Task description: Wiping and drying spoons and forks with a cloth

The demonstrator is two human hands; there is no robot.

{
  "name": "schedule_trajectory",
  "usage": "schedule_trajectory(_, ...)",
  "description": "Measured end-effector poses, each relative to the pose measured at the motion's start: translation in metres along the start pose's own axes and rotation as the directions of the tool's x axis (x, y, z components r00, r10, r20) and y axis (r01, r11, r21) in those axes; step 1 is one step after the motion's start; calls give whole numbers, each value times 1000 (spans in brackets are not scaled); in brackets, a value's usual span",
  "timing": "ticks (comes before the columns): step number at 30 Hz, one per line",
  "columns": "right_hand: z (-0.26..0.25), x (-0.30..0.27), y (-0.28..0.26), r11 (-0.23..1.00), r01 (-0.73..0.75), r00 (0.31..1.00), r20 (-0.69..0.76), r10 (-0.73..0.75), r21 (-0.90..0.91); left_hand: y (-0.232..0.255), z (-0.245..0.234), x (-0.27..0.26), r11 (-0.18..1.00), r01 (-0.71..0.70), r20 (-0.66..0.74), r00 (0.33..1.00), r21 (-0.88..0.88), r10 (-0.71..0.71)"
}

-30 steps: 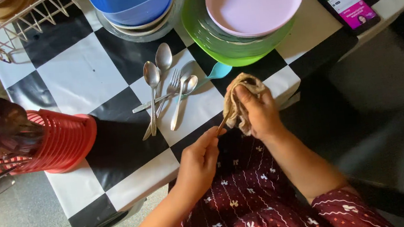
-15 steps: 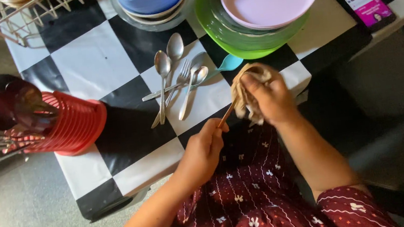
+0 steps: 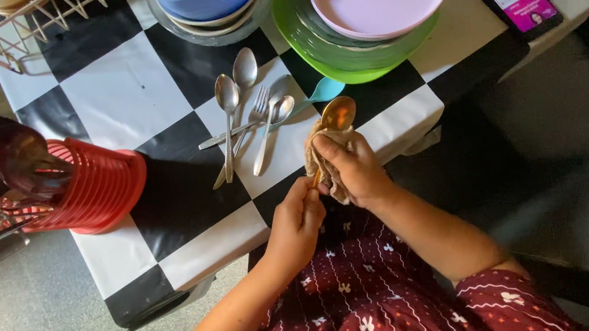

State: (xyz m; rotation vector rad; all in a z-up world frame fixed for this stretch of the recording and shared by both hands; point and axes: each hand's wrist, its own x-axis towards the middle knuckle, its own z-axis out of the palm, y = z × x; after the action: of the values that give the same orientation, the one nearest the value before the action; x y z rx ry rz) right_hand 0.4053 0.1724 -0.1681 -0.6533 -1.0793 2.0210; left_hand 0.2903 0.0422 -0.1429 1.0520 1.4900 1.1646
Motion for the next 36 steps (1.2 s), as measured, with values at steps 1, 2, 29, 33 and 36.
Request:
schedule_trajectory(1, 4, -3, -6, 1000, -24, 997, 76, 24, 6, -1, 0, -1, 1000, 9, 7, 1000, -20, -9)
schedule_trajectory(2, 3, 1, -13, 1000, -23, 997, 75, 23, 5, 2, -3, -2, 1000, 8, 9, 1000, -20, -8)
schedule_trajectory(29, -16, 5, 7, 994, -11, 1000, -8, 10, -110, -13, -8, -2, 991, 48, 47, 998, -128, -42)
schedule_trajectory(33, -4, 7, -29, 991, 48, 999, 31, -45, -124, -8, -13, -9, 993, 84, 73, 993, 88, -90)
schedule_trajectory(36, 0, 4, -18, 983, 110, 994, 43, -104, -147, -15, -7, -10, 997, 48, 43, 998, 57, -50)
